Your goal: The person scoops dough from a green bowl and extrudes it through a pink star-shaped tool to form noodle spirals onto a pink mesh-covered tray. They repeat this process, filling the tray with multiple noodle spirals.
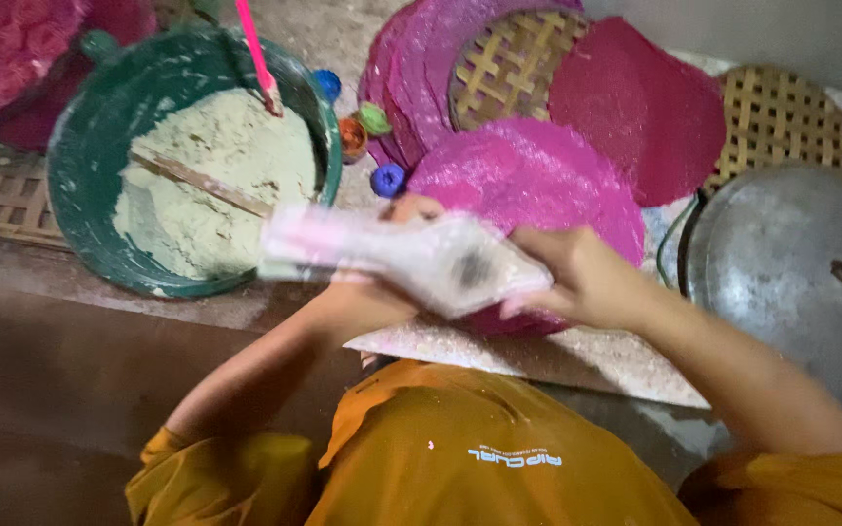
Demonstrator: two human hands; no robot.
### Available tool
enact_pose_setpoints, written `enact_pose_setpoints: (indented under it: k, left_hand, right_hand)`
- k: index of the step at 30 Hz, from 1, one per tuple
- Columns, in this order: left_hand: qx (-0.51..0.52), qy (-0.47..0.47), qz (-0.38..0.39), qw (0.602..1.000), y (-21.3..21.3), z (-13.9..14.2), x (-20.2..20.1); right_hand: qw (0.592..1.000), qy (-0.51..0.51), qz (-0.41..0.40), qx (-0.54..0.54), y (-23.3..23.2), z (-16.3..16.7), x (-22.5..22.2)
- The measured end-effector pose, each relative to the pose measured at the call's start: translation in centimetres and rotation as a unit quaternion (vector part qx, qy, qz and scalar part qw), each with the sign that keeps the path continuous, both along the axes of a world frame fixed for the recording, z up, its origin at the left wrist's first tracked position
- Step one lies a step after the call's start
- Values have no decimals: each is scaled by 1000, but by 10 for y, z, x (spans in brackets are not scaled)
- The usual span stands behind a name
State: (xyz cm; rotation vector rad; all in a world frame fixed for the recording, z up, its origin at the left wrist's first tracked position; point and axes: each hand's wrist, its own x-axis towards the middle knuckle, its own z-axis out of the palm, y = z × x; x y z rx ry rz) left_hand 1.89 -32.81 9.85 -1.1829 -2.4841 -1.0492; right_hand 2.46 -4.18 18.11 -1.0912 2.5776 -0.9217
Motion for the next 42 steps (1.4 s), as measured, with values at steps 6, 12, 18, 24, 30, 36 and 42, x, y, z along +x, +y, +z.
enact_pose_setpoints:
  k: [6,12,18,24,30,36,42]
  left_hand:
    - [-170,-176,-190,951,-18,61,28]
    - [-307,-216,-120,919,-73,95,45]
    - [-165,-303,-34,938,-169,89,58]
    - [227,-407,33,884,-303,28,33]
    - [401,-671,-64,621,-314,-72,15]
    - [473,-549,114,680,-328,-85,-1]
    - [479,-51,379,790,-363,-75,-53]
  right_hand:
    - [880,388,274,-4,-49,71,-15]
    - [923,-88,373,-26,-105,55,-13]
    - [875,-346,312,-131,-158,33,-11]
    - [934,156,320,-27,-185,46,-71]
    - [742,586,313,90,-264,74,-145]
    - [835,543,70,-49,-337,62,-165]
    - [980,187,37,56,-401,-84,-188]
